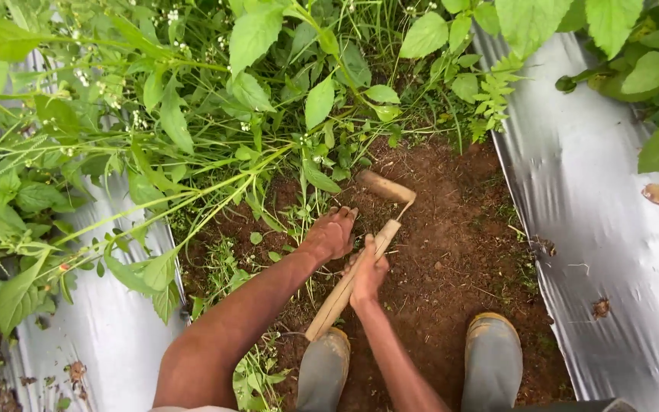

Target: Using a hand hoe and hands to remove weeds from a garden bed between rows of plants covered in plastic mulch.

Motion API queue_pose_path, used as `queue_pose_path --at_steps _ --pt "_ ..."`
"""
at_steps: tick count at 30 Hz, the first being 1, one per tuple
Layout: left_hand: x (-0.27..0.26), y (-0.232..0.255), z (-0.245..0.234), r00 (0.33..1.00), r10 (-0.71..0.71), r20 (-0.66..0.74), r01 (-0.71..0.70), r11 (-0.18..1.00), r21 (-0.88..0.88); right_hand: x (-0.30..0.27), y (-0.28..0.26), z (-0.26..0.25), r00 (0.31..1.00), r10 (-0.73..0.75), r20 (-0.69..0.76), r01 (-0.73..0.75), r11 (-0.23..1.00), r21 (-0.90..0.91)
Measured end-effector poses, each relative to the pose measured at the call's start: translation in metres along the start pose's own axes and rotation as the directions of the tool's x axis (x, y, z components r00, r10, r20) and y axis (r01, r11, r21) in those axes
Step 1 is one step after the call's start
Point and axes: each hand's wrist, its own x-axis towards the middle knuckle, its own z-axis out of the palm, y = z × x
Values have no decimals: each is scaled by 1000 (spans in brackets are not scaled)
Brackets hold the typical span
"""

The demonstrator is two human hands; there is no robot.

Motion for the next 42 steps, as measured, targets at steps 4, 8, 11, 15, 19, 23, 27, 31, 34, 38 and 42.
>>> queue_pose_path --at_steps 4,8,11,15,19,23,27,31,34,38,42 --pt "-66 58 -108 995 -89 -34 83 983 -162 16 -64 -5 995 -83 -59 88 992 95" --pt "-88 82 -139 969 -206 -136 179 965 -191 50 -53 -1 990 -118 -78 124 990 74" --pt "-74 89 -150 923 -317 -217 245 921 -303 39 -29 -5 999 -36 -4 36 995 -88" --pt "-42 103 -155 720 -497 -485 244 835 -494 14 -39 -15 1000 1 -13 -3 988 -151" --pt "-11 118 -173 746 -554 -370 269 759 -593 21 -84 -22 994 -96 -50 91 991 -93" --pt "10 118 -143 646 -621 -444 241 718 -653 46 -100 -37 975 -211 -73 204 975 -90" --pt "48 93 -86 620 -558 -552 201 793 -576 39 -90 -34 966 -230 -117 229 973 -22" --pt "7 104 -119 577 -611 -542 18 673 -740 56 -37 -38 994 -108 9 109 988 -108" --pt "11 95 -101 515 -585 -626 -82 694 -715 52 -49 -48 994 -104 -31 102 993 -65" --pt "2 97 -101 492 -677 -547 -210 518 -829 53 -74 -42 972 -210 -102 213 977 18" --pt "-28 100 -74 489 -796 -356 -135 335 -933 29 -50 -30 981 -158 -113 166 984 63"
